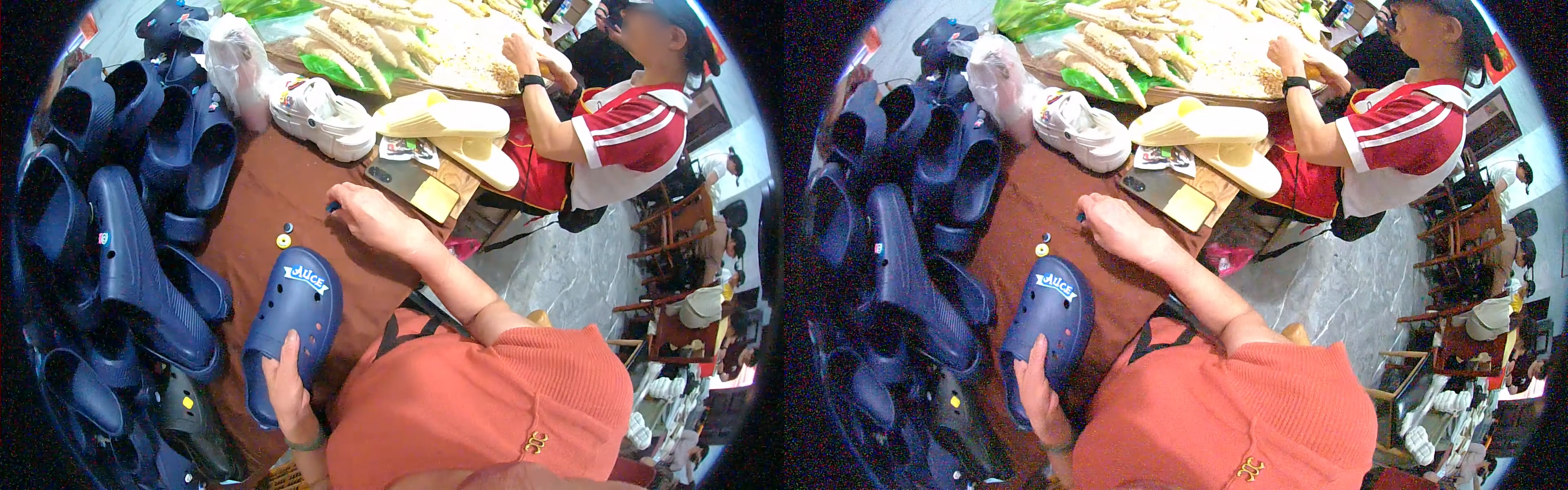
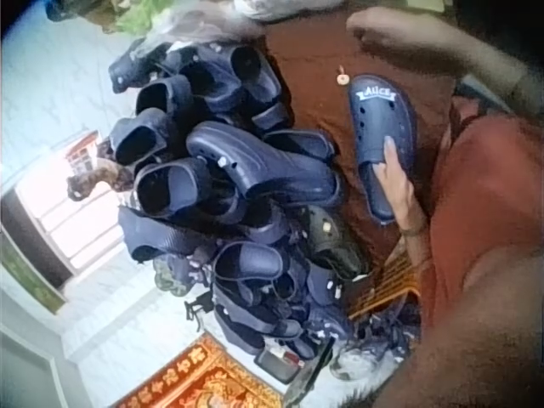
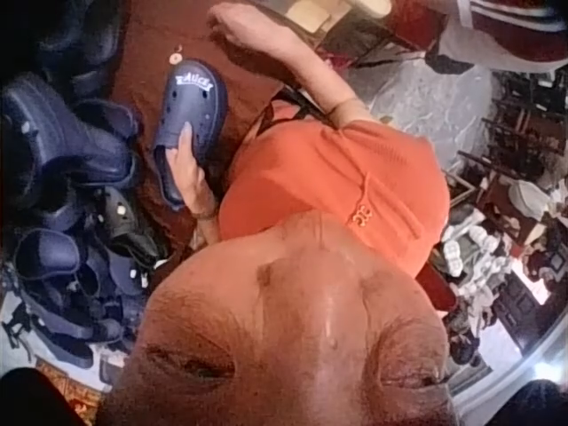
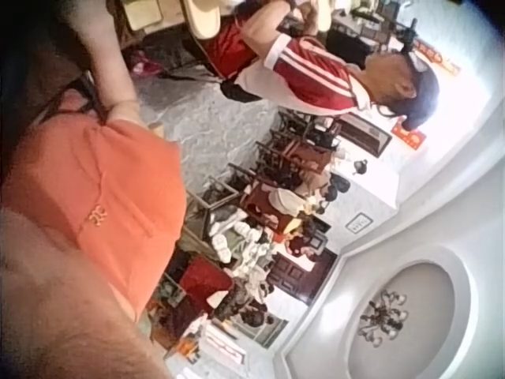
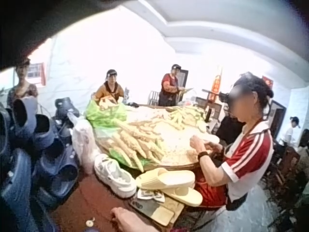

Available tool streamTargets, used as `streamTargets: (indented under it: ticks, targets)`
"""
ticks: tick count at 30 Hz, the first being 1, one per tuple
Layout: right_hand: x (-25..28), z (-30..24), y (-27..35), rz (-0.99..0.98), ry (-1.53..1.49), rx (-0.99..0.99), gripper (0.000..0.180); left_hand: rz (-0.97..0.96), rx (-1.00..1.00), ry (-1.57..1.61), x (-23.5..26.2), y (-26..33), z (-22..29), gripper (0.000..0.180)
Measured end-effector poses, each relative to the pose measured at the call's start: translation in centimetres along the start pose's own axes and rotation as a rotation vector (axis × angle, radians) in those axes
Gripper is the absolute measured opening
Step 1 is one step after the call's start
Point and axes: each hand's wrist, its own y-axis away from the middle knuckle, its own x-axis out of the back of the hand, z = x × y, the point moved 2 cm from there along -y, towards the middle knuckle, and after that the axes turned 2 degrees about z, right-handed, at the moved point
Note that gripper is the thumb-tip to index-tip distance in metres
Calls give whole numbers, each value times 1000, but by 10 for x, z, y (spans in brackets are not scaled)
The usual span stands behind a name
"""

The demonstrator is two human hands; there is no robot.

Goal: Attaching decorative charms and labels to rubber clogs.

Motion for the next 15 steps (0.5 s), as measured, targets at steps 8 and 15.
streamTargets:
  ticks: [8,15]
  targets:
    - [-11,-9,-3,-4,8,-23,22,-17,16,-77,5,0,-1,34]
    - [-7,-20,-7,-24,-54,29,22,-53,-19,-6,3,-5,-5,32]
